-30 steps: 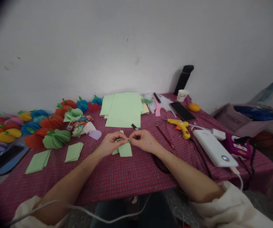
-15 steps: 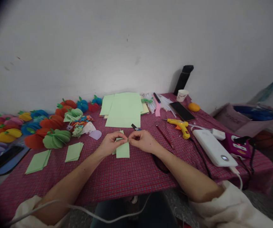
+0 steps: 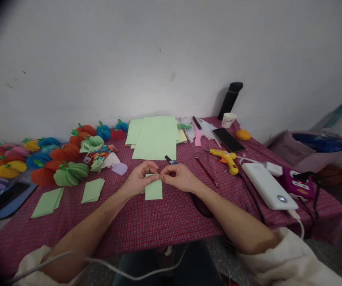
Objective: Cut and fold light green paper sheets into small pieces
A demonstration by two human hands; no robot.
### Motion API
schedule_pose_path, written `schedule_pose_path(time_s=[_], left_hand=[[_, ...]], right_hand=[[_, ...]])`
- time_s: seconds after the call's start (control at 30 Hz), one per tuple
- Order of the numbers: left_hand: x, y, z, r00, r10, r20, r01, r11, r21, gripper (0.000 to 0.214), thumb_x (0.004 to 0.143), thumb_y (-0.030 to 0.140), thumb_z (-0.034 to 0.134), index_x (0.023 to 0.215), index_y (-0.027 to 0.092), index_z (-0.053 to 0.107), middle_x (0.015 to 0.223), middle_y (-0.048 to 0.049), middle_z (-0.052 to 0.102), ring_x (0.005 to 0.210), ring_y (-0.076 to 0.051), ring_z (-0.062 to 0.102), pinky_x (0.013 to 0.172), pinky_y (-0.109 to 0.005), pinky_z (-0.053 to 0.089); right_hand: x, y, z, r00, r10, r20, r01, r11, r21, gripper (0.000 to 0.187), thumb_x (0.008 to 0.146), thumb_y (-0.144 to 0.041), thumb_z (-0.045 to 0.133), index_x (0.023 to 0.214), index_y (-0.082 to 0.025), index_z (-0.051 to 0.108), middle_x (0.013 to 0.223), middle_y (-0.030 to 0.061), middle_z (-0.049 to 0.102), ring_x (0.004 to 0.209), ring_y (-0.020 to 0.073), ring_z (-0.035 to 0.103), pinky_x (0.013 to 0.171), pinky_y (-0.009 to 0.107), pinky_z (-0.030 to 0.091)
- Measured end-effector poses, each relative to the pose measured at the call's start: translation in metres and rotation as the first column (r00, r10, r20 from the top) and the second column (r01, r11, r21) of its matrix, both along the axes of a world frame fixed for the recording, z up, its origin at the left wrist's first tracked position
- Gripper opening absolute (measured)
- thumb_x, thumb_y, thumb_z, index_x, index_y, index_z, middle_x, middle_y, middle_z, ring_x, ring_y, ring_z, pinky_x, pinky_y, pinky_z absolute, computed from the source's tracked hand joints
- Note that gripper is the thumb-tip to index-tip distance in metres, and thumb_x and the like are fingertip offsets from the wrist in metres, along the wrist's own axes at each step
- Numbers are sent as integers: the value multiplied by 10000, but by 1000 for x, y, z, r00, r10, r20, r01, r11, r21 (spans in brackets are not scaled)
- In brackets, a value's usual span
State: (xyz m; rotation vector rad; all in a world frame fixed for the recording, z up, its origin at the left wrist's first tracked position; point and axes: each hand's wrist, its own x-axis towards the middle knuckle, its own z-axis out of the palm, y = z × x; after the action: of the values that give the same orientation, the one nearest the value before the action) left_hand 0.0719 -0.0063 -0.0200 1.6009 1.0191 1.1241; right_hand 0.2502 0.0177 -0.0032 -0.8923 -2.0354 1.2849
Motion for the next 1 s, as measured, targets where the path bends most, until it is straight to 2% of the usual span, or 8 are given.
schedule_pose_path(time_s=[0.17,0.27,0.37,0.47,0.53,0.73,1.0], left_hand=[[2,-2,2,1000,-21,-17,21,1000,-14,294,689,229,638,930,177,478,723,18,553,684,-95,531,638,-210,396],[3,-2,3,1000,11,-12,-12,1000,-16,290,669,244,654,911,168,513,727,15,549,678,-95,526,630,-208,399],[3,-3,4,998,46,36,-40,989,-144,277,655,300,664,868,157,562,718,11,565,605,-87,518,560,-203,395],[4,-4,5,986,76,151,-25,949,-314,274,640,362,671,775,144,572,636,25,562,504,-77,492,481,-200,378],[5,-4,6,967,113,229,-24,933,-359,290,608,367,697,719,136,562,602,32,557,482,-74,487,463,-195,370],[6,-3,8,924,178,339,-36,923,-384,312,583,370,722,718,119,596,643,-3,611,526,-92,528,521,-219,406],[6,-2,2,895,243,375,-105,930,-352,265,608,379,702,684,143,612,588,30,584,483,-72,487,497,-212,382]], right_hand=[[-1,1,-3,1000,6,6,-6,999,33,138,725,-259,518,660,-161,590,574,-26,510,539,87,437,520,211,340],[-1,1,-4,1000,-20,3,19,997,78,145,730,-259,507,667,-161,593,575,-26,510,541,89,437,519,211,341],[0,1,-3,996,-83,-21,85,987,137,150,738,-270,505,698,-159,599,600,-16,533,561,96,453,536,217,359],[1,1,-2,989,-132,-64,142,974,179,151,743,-278,506,697,-160,589,620,-6,559,582,104,474,552,223,377],[1,1,-2,985,-147,-91,162,968,193,153,750,-278,501,694,-161,582,622,-3,564,580,104,479,552,224,382],[2,2,-3,974,-187,-127,212,951,226,148,751,-270,496,680,-165,572,612,-7,561,573,105,486,548,221,386],[1,1,-3,963,-228,-143,258,936,239,124,743,-259,498,685,-176,570,625,-5,559,580,111,494,558,223,389]])
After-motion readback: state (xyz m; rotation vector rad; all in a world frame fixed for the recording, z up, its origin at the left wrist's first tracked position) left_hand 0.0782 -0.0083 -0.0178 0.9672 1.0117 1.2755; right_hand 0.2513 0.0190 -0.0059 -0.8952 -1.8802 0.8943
